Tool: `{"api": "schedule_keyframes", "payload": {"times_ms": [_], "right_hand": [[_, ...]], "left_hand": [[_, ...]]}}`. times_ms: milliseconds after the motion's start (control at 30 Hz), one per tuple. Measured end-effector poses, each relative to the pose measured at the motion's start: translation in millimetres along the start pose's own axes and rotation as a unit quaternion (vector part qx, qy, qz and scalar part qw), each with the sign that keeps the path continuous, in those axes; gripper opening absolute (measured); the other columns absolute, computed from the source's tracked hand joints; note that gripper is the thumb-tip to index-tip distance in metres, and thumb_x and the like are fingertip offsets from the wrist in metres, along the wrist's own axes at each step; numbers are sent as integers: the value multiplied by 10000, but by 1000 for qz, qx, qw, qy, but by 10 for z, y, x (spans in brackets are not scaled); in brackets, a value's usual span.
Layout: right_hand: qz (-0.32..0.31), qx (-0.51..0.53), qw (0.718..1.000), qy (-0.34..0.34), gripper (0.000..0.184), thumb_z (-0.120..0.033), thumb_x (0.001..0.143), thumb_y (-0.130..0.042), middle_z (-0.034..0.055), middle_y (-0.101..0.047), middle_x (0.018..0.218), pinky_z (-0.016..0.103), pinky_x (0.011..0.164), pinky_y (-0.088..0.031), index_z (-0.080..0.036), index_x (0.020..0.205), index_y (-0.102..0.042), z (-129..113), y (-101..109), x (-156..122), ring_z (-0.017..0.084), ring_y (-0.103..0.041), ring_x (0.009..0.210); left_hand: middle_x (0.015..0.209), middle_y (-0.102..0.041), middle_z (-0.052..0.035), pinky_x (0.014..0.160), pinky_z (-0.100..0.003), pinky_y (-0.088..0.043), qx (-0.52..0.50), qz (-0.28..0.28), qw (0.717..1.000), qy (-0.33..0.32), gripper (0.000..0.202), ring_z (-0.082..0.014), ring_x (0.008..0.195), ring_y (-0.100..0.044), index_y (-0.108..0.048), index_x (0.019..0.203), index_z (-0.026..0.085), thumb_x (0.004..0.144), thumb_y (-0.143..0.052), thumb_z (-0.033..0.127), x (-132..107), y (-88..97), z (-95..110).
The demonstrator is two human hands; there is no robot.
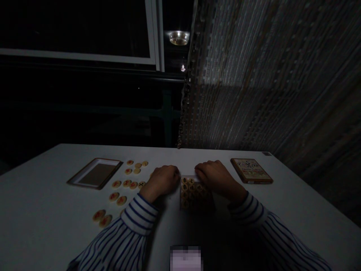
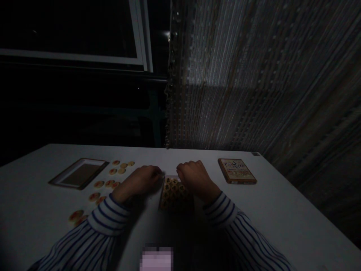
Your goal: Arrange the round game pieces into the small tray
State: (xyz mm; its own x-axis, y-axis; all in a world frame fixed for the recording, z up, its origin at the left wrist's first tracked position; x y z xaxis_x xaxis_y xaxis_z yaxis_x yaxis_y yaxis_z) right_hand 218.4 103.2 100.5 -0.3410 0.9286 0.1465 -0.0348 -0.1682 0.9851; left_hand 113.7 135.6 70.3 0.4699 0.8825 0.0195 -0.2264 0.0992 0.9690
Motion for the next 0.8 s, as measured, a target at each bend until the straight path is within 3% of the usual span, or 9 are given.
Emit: {"api": "schedule_keyframes", "payload": {"times_ms": [167, 400, 800], "right_hand": [[25, 8, 1000, -4, 315, -290, 880, -287, 56, -639, 855, 285, 724, -284, -186, 917, -582, -13, 162, -27, 165, -551, 837], [112, 33, 993, -9, 280, -268, 874, -330, 43, -642, 880, 279, 745, -292, -194, 972, -582, 3, 436, -93, 157, -543, 853], [175, 60, 983, -5, 273, -260, 880, -333, 28, -644, 881, 280, 772, -303, -202, 986, -578, 20, 624, -171, 151, -547, 873]], "left_hand": [[905, -651, -92, 670, -272, -401, -2, 26, 1000, -2, 297, -192, 805, -593, -614, 885, 187, 804, -356, 310, 15, 98, 9], [898, -660, -75, 721, -289, -398, -35, 81, 996, 10, 288, -201, 850, -591, -612, 914, 197, 799, -372, 305, -12, 326, -19], [874, -665, -52, 680, -280, -418, -59, 153, 986, 18, 301, -194, 815, -596, -617, 899, 207, 792, -372, 346, -154, 683, -74]]}}
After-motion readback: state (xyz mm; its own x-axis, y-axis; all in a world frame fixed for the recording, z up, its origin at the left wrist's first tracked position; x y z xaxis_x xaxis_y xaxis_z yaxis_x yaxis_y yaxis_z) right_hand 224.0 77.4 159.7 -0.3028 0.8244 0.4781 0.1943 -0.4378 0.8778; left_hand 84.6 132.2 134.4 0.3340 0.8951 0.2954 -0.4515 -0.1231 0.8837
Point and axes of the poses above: each hand's wrist, its own x-axis towards the middle knuckle, its own y-axis out of the back of the hand, z = x × y, the point moved 10 cm from there along x, towards the middle knuckle
